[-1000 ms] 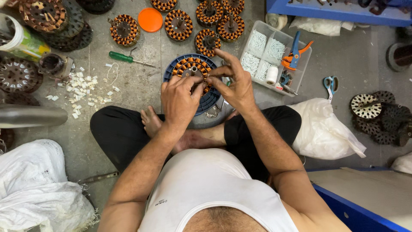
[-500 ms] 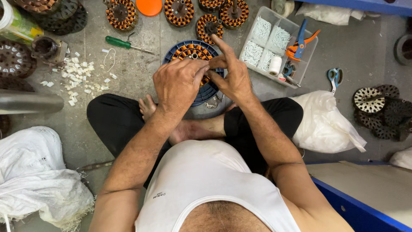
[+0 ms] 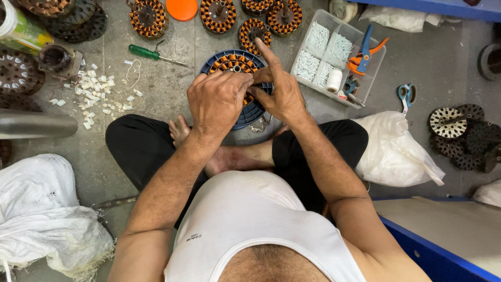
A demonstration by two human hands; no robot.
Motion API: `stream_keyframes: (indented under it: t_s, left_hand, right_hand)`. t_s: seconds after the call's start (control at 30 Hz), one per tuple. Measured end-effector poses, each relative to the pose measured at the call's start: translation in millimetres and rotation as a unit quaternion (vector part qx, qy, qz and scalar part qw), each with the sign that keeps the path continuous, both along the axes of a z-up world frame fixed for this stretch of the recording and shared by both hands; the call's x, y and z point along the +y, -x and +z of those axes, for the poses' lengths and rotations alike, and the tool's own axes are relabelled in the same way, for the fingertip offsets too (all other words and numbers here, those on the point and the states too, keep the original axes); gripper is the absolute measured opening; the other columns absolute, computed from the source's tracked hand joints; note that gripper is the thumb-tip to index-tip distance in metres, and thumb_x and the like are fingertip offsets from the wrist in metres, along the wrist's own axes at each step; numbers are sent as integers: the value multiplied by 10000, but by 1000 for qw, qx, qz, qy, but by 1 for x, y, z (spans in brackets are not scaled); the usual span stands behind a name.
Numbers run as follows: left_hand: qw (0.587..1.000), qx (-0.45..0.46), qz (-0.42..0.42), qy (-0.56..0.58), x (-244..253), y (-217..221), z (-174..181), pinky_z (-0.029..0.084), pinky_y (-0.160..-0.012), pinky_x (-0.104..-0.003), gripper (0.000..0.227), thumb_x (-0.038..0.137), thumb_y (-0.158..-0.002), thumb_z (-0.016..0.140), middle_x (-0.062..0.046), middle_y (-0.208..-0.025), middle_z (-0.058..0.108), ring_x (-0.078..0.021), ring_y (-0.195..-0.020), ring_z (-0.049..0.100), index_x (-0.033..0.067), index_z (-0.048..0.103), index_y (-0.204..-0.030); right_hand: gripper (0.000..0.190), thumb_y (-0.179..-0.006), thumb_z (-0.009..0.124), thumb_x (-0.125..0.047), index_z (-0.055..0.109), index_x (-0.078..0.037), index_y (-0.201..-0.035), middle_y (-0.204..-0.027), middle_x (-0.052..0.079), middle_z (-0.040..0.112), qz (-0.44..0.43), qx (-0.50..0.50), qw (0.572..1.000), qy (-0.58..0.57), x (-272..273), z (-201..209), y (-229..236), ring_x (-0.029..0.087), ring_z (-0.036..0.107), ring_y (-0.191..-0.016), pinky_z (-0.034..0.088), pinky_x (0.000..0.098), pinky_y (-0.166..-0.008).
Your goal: The person sits on the floor and assembles a motor stator by inserting small white insulating pieces into the slots of a copper-wound stator core. They use a green-handled screwdriver to press the pieces into place and rotate the stator to access different slots. The person also uses pliers to adjust components and handles a white cloth at the end.
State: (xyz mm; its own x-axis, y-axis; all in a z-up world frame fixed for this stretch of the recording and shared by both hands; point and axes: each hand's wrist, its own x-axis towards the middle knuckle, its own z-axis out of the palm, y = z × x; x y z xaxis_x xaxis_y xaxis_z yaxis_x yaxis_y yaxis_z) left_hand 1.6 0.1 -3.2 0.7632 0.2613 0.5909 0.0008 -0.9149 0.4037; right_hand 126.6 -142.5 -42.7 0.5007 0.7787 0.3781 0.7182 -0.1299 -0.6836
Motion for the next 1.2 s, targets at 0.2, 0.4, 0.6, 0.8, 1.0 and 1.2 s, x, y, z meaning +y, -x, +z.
stream_keyframes:
  t_s: [0.2,0.4,0.6,0.8,1.0,1.2]
  left_hand:
    - [1000,-7,-7,2,1,1,0,454,-689,-356,86,210,-940,787,1,-853,771,-172,-756,691,127,791,-964]
    - [1000,-17,-18,1,2,0,0,462,-706,-360,77,183,-937,779,-13,-862,772,-182,-772,700,110,785,-961]
    - [1000,-15,-24,5,2,-2,0,467,-711,-358,64,161,-947,773,-11,-870,778,-176,-774,711,99,785,-962]
    - [1000,-13,-24,7,3,0,5,469,-717,-359,53,147,-955,770,-9,-883,780,-169,-779,715,100,786,-971]
    - [1000,-13,-24,-4,3,2,9,476,-728,-365,46,128,-941,764,-6,-907,782,-182,-810,723,107,785,-976]
    - [1000,-5,-22,0,2,1,9,474,-718,-367,57,132,-943,772,-9,-911,782,-182,-812,723,97,786,-985]
  right_hand:
    - [1089,-826,834,20,153,-171,-1655,-992,57,793,-5,2,1000,21,2,6,1,223,784,-1030,598,376,-983]
    - [1111,-812,856,-5,157,-193,-1656,-968,45,792,-14,-9,999,27,2,7,3,209,788,-988,609,368,-959]
    - [1112,-860,832,-4,91,-180,-1670,-1003,43,794,-13,26,1000,13,1,2,2,213,789,-1034,605,371,-1014]
    - [1135,-873,837,27,49,-183,-1663,-1029,68,820,-12,-12,998,-58,-4,1,-3,305,721,-1254,315,539,-1246]
    - [1113,-859,827,26,97,-170,-1676,-1056,57,801,-3,37,999,-18,-5,2,3,238,772,-1117,490,432,-1180]
    - [1105,-850,826,54,111,-127,-1672,-959,47,767,-4,7,1000,-22,3,-5,4,215,761,-985,566,373,-1011]
